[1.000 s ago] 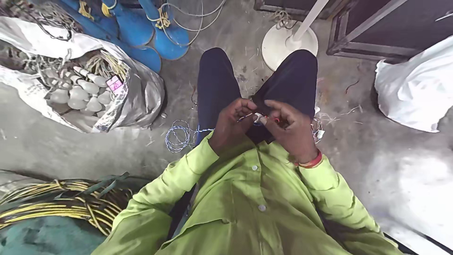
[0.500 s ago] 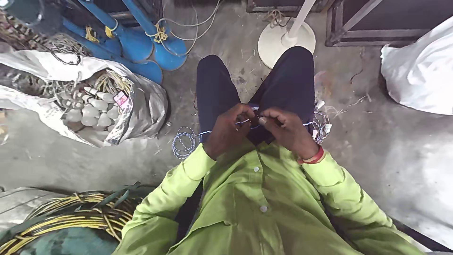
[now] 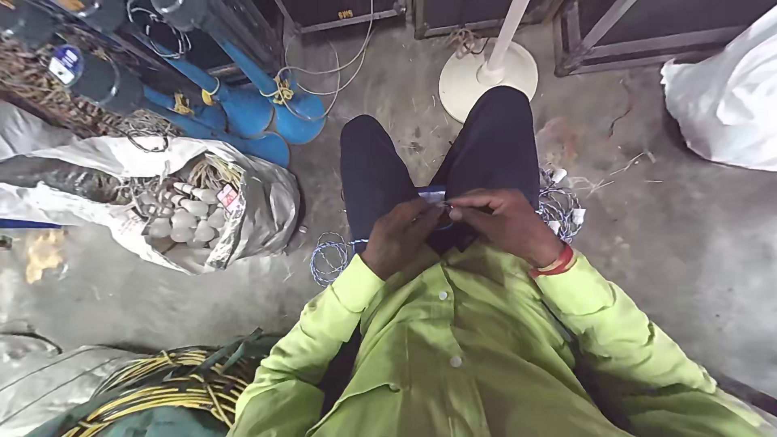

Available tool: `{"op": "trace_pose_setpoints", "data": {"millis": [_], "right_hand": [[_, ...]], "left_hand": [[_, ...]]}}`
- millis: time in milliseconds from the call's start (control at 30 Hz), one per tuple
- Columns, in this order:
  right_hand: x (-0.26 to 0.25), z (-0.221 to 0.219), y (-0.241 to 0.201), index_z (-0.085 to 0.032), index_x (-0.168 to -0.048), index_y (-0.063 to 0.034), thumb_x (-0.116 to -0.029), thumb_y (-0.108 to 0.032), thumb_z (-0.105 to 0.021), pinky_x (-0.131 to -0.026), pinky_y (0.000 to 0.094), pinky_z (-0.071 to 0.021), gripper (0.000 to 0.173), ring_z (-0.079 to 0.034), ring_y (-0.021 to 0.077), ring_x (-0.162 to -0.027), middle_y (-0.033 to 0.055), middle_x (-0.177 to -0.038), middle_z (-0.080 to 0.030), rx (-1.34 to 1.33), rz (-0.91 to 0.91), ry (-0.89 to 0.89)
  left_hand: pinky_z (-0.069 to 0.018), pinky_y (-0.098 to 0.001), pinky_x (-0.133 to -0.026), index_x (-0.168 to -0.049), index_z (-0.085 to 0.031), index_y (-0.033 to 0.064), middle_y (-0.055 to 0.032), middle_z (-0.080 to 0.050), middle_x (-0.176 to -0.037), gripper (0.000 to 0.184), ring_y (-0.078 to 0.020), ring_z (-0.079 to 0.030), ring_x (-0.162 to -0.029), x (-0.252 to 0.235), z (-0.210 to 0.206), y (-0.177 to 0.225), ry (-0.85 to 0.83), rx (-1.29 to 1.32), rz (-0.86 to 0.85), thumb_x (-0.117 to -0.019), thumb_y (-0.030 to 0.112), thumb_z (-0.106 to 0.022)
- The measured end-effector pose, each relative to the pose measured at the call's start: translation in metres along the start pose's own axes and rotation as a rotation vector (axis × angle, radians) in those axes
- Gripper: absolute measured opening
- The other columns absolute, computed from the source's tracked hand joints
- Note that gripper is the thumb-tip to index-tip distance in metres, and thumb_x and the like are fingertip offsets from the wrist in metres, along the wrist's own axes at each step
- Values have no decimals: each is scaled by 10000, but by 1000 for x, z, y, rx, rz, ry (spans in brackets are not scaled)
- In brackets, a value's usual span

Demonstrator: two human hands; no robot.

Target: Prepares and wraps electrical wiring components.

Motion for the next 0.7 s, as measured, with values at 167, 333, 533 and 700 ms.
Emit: {"op": "trace_pose_setpoints", "data": {"millis": [167, 333, 533, 700], "right_hand": [[9, -1, -25, -798, -1033, -56, -959, -143, -681, -843, 282, -581, 163, -702, 161, -938, 93, -1026, -741, 280, 316, 157], [15, -9, -16, -789, -1020, -36, -988, -128, -633, -876, 403, -578, 184, -704, 296, -937, 140, -962, -739, 489, 539, 287], [8, 6, 0, -745, -1111, -28, -923, -126, -707, -651, 204, -595, 216, -679, 23, -730, -8, -932, -752, -169, 182, 36], [8, -3, -24, -763, -1200, -103, -959, -115, -634, -879, 317, -595, 274, -690, 159, -1017, 116, -1184, -702, 288, 438, 168]], "left_hand": [[-598, -249, -795, -1067, -723, -56, -111, -703, -1063, 185, -100, -688, -887, 3, -3, -19, 144, 582, 494, -989, -18, -560], [-514, -218, -517, -1016, -656, 106, -5, -668, -784, 176, -72, -609, -594, 26, -45, -34, 35, 1231, 1510, -1029, 153, -487], [-363, -202, -447, -790, -647, 73, 31, -511, -589, 274, -36, -424, -476, 11, -27, -39, -130, 747, 954, -1036, 118, -534], [-457, -200, -540, -722, -668, 49, 52, -585, -608, 249, 3, -520, -550, -1, -24, -34, -120, 621, 863, -965, 91, -640]]}}
Point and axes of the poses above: each hand's wrist, its own x-axis away from the middle knuckle, its own z-axis out of the back of the hand, y = z × x, the point moved 7 cm from there along -x, towards the middle knuckle
